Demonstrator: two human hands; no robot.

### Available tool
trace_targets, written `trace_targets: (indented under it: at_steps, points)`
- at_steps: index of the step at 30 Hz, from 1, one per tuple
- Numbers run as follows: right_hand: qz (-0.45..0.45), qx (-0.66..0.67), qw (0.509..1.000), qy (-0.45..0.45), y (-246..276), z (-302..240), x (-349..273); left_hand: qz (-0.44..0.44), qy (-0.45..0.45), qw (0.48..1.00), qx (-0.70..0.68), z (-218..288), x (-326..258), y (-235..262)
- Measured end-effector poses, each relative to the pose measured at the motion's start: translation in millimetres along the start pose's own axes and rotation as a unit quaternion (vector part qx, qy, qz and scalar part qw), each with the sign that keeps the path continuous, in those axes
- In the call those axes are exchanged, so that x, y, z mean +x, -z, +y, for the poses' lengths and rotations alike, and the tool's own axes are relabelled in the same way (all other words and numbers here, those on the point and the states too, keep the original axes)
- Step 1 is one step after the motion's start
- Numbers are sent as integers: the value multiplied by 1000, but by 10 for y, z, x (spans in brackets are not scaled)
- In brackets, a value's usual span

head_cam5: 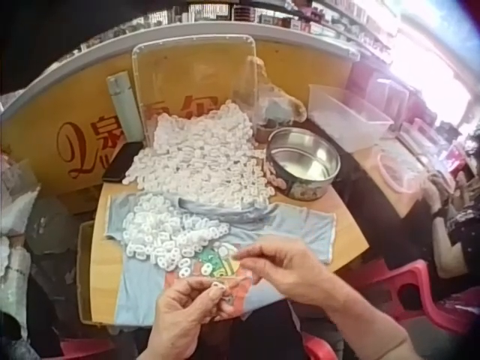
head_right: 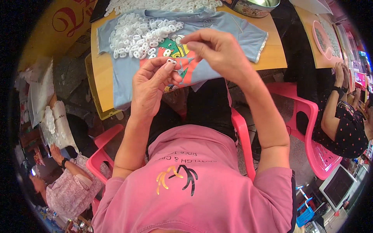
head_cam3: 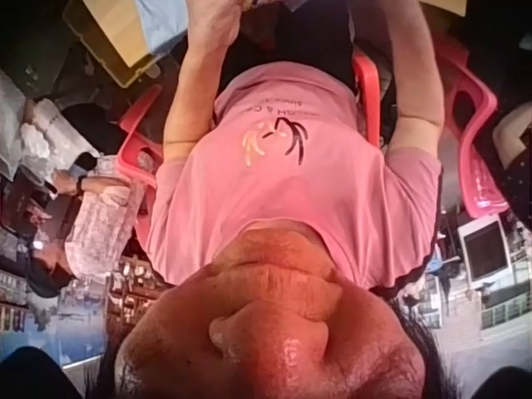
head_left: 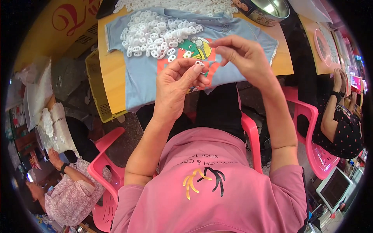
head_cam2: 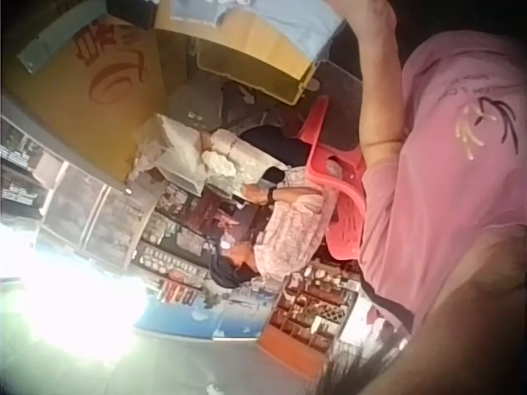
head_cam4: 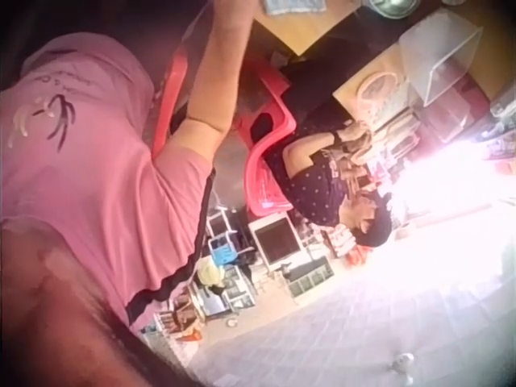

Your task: Applying small white plastic decorative elements to a graphic on a light blue t-shirt.

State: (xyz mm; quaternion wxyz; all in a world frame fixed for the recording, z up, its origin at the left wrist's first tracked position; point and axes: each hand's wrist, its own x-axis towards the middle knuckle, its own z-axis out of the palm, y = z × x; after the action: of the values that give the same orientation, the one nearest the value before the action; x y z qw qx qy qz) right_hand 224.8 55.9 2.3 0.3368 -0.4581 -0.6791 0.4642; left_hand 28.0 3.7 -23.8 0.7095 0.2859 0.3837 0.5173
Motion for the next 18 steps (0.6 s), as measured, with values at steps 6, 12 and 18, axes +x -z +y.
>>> trace_targets:
  at_steps: [6, 12, 18]
  points:
    - [16, 303, 950, -69, -268, -71, -140, -16, 2, 1000, -11, 55, -82, -17]
    - [23, 356, 929, -93, -421, -46, -225, -14, -20, 1000, 14, 69, -150, -45]
    - [27, 337, 937, -88, -475, -69, -268, -25, -23, 999, 19, 91, -189, -54]
